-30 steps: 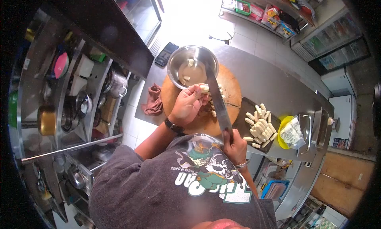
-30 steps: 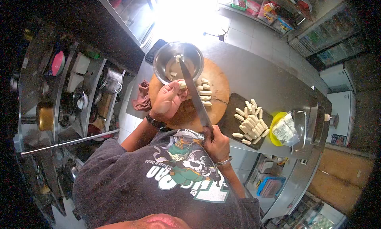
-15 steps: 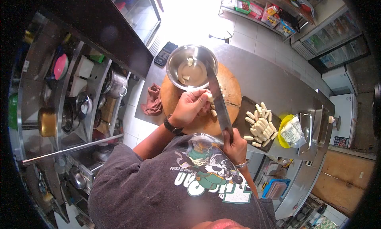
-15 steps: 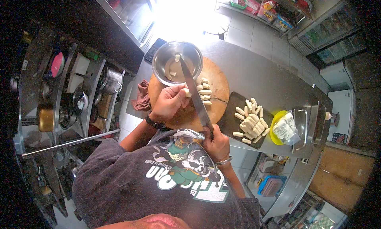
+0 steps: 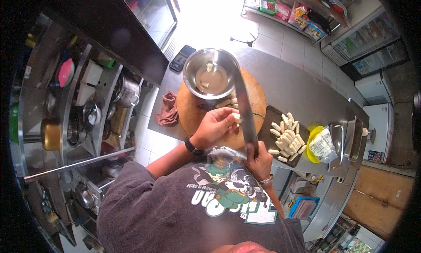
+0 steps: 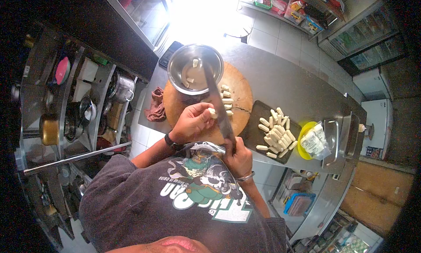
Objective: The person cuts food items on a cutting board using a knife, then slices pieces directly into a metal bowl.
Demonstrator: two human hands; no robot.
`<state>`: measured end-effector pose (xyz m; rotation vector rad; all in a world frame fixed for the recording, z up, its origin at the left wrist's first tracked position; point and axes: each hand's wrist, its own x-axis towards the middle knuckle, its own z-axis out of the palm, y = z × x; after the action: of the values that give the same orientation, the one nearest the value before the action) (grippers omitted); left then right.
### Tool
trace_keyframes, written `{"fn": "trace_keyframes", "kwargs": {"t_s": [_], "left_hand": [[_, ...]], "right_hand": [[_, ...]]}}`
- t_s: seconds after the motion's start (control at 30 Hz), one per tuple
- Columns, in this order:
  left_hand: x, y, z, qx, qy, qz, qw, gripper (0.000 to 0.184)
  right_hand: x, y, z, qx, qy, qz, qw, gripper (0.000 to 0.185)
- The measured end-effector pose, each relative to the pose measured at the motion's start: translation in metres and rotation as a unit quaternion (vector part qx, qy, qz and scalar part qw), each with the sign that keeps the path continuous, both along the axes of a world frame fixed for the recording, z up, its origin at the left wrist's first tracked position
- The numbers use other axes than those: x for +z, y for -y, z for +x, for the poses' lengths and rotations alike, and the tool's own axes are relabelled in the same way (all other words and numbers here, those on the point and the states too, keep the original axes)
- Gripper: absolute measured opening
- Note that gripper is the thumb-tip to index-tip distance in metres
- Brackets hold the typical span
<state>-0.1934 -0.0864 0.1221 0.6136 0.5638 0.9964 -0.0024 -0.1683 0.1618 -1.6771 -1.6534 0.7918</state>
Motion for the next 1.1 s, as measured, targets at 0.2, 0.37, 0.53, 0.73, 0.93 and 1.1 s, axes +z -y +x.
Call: {"fn": "trace_keyframes", "kwargs": {"t_s": [0.2,0.37,0.53,0.73,0.93,1.1], "left_hand": [[0.001,-0.017,-0.007,0.103,0.138,-0.077,0.982,0.025],[-0.001,-0.029,-0.011,0.119,0.145,-0.027,0.982,0.025],[0.006,-0.031,-0.010,0.099,0.159,0.008,0.982,0.024],[0.004,-0.031,-0.011,0.098,0.150,0.002,0.984,0.023],[0.005,-0.030,-0.012,0.112,0.115,0.007,0.987,0.022],[0.010,-0.025,-0.015,0.085,0.022,0.067,0.994,0.019]], "right_hand": [[-0.004,0.003,0.004,-0.037,-0.006,-0.005,0.999,0.021],[-0.003,0.005,0.003,-0.001,-0.003,-0.032,0.999,0.021],[-0.002,0.004,0.001,0.008,-0.020,-0.032,0.999,0.021],[-0.001,0.004,0.002,0.008,-0.010,-0.026,1.000,0.020],[-0.002,0.004,0.002,0.015,-0.009,-0.032,0.999,0.020],[0.000,0.003,0.002,0.010,-0.007,-0.043,0.999,0.021]]}}
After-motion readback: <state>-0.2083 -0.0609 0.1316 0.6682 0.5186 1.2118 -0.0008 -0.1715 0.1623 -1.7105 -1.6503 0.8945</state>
